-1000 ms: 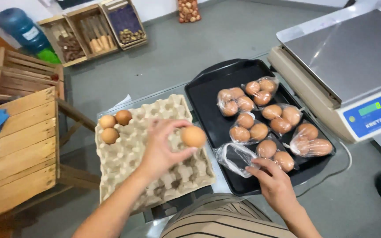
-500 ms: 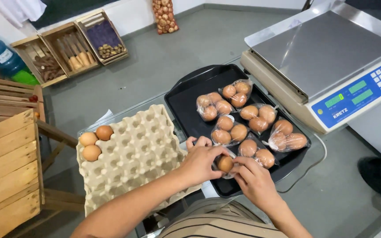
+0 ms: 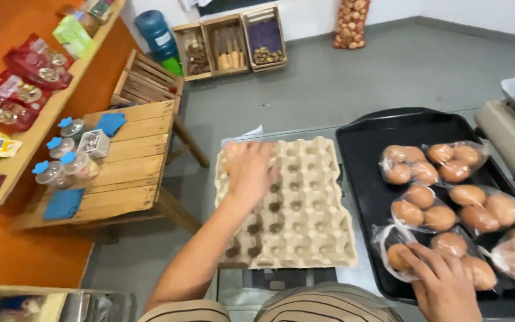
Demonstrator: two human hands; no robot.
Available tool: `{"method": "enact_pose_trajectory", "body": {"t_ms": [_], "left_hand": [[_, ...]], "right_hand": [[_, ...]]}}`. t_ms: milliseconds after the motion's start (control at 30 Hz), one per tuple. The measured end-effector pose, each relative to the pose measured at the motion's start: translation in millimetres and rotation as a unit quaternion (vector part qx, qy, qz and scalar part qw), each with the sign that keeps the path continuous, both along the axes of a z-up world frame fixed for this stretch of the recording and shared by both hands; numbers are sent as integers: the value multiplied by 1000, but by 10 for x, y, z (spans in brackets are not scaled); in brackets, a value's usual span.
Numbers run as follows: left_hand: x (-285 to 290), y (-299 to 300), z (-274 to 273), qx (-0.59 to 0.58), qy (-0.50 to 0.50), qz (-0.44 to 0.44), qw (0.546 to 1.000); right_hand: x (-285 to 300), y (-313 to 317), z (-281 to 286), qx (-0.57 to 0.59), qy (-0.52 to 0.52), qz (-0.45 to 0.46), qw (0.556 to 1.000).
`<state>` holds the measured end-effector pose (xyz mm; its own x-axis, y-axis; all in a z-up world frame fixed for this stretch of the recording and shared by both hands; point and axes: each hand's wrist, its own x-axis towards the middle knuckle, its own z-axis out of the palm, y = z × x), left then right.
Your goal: The person is seen taking eggs from a large cardboard tray and placing them into small plastic bags for individual sale.
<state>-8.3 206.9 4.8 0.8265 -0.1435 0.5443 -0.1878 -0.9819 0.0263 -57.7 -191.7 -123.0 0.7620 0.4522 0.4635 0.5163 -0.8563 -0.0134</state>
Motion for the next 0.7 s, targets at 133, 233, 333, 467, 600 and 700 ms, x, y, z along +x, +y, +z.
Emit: {"method": "enact_pose_trajectory", "body": {"t_ms": [133, 233, 333, 467, 600, 700], "left_hand": [[-67, 698, -412, -52, 100, 254, 961], [-66, 755, -546, -103, 96, 278, 950], [-70, 682, -480, -148, 116, 301, 935], [0, 658, -455, -194, 145, 317, 917], [-29, 668, -409, -204, 144, 288, 925], [-130, 348, -93, -199, 13, 212, 957]], "right_hand": [[59, -85, -177, -35, 26, -34, 998], [56, -79, -150, -5, 19, -13, 1000], [11, -36, -23, 31, 32, 19, 999], [-48, 43, 191, 72, 36, 81, 994], [-66, 105, 295, 86, 30, 75, 993], [-101, 158, 444, 106, 42, 77, 990]]}}
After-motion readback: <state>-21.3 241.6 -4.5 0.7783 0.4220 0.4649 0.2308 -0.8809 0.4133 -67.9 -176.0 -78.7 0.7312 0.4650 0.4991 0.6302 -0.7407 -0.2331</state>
